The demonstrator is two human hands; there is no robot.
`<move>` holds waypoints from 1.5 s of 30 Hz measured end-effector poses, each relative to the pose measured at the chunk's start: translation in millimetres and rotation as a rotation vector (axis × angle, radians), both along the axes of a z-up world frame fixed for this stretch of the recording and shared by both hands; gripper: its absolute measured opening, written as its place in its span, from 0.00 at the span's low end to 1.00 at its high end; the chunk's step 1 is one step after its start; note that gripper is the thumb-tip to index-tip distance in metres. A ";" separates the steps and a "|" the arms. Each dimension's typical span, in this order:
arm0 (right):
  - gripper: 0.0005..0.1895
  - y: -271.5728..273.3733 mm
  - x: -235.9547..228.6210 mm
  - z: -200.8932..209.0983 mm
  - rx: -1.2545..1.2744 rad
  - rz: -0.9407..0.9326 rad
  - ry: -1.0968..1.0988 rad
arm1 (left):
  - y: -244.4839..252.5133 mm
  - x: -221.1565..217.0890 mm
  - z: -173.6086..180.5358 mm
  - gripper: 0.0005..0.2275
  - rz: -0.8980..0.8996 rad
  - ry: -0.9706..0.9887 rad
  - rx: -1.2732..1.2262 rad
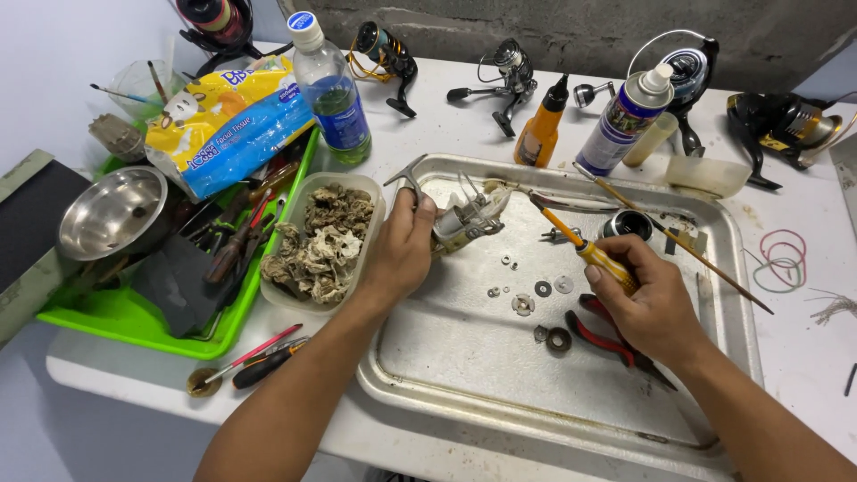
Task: Disassembling a fishing reel to remove internal components using a screwdriver and manual manipulation.
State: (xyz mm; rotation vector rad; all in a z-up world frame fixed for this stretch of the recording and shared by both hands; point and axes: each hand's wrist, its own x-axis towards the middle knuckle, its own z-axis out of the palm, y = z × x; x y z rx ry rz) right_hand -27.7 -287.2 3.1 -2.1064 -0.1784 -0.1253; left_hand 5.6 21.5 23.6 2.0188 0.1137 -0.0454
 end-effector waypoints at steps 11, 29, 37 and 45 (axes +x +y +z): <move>0.16 -6.8 -8.2 -3.9 -0.127 0.030 -0.131 | 1.7 3.5 -17.8 0.21 -0.170 0.141 -1.130; 0.16 -3.3 -31.2 6.1 0.254 0.170 0.055 | -18.0 -10.9 -13.9 0.35 -0.244 0.221 -1.173; 0.33 31.5 -31.4 32.6 0.277 -0.134 0.393 | -40.9 -39.0 -9.8 0.34 -0.316 0.463 -1.043; 0.16 32.8 -29.8 27.8 0.471 0.008 0.499 | -50.4 -57.4 2.7 0.32 -0.539 0.650 -1.216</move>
